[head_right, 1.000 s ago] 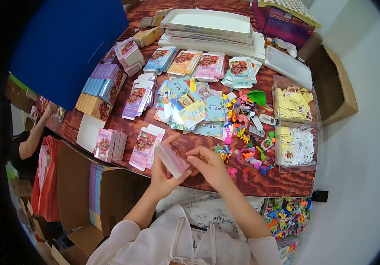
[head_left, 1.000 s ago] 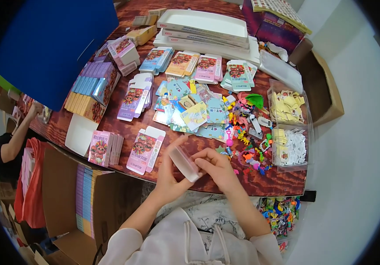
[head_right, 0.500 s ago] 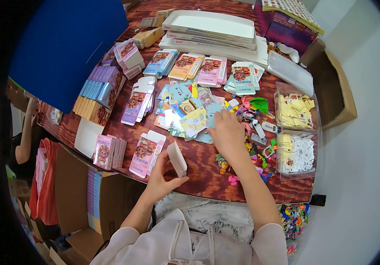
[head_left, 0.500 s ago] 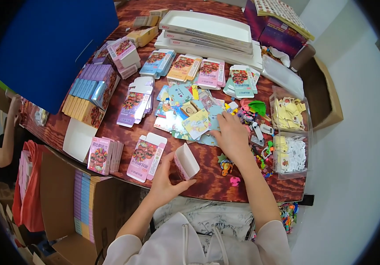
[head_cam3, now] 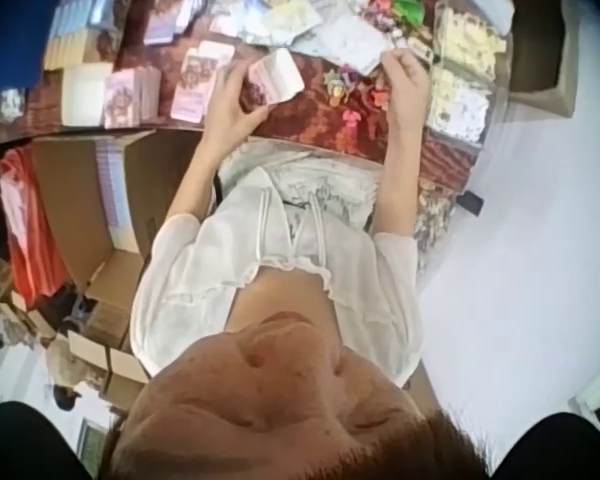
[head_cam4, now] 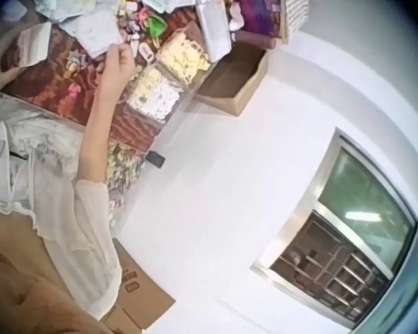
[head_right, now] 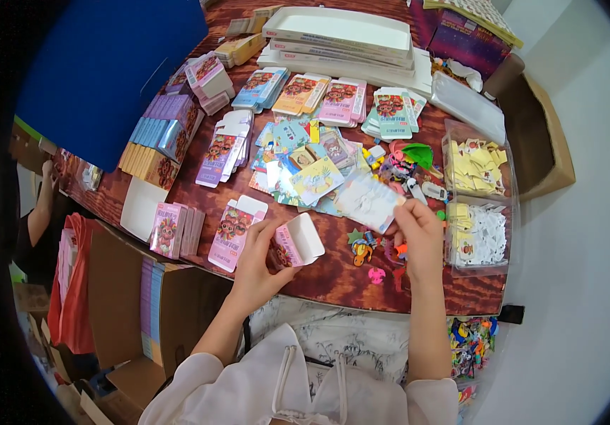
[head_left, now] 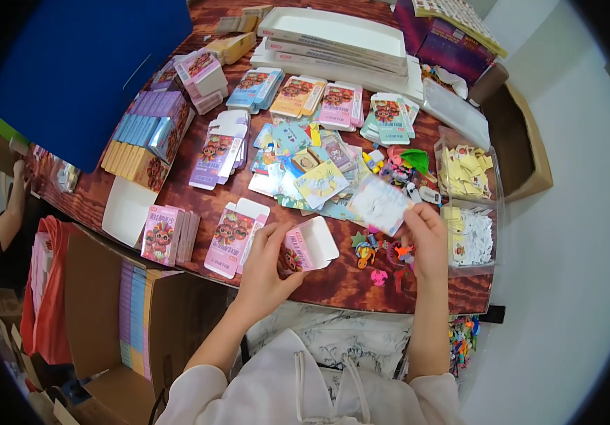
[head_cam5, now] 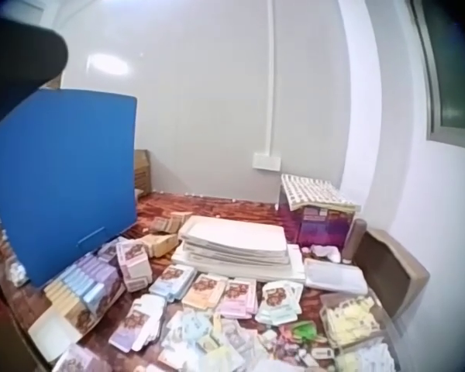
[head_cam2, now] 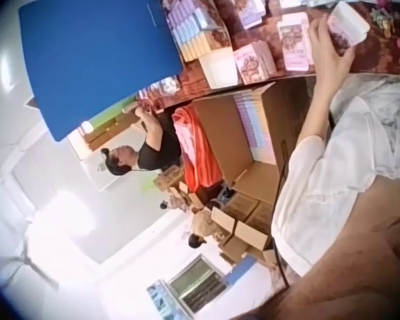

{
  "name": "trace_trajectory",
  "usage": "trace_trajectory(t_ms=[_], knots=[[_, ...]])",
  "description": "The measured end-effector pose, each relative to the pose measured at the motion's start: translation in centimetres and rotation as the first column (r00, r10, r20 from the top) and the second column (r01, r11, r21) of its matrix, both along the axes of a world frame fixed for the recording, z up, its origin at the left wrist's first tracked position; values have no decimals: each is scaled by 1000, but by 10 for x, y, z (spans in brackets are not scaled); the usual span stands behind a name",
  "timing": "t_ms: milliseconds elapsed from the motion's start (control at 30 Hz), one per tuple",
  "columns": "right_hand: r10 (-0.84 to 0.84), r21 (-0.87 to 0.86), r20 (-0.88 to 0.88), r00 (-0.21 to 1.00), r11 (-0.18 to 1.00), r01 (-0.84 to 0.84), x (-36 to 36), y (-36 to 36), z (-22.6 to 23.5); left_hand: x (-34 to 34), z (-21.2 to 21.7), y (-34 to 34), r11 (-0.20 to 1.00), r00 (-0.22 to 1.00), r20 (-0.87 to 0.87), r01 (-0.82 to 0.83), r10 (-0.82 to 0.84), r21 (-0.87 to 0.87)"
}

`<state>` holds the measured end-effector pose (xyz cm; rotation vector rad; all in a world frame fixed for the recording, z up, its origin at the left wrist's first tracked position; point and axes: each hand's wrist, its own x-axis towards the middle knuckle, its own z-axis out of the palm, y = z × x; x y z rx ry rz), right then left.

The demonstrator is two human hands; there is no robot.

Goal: The recorder is sorting and packing small cards or stickers into pink sleeves on a crowded workbench.

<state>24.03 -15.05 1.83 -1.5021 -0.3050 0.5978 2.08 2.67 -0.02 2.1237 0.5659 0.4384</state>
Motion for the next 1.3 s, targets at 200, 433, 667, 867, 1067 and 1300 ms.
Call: trace_trajectory(t_ms=[200, 433, 667, 867, 1067, 1300], knots=[[182, -242, 223, 958, 962, -127, -46, -13, 14, -2, 0, -8, 987, 997, -51, 67, -60, 145], [100, -231, 474, 875, 973, 14, -58, -24, 31, -5, 7, -14, 960, 995, -87, 71, -49, 270], [310, -364, 719, 622, 931, -43, -73, -9, 19, -3, 14, -23, 958, 979, -163, 159, -122, 240], [321, -328, 802, 504, 941, -77, -86, 20, -3, 5, 13, -31, 942, 980, -123, 184, -155, 280], [385, -29, 231, 894, 921, -389, -50, 2, -8, -4, 9, -22, 979, 988, -83, 141, -130, 145], [132, -368, 875, 465, 805, 466, 45, 8, -43, 3, 6, -15, 989, 986, -91, 144, -140, 42]])
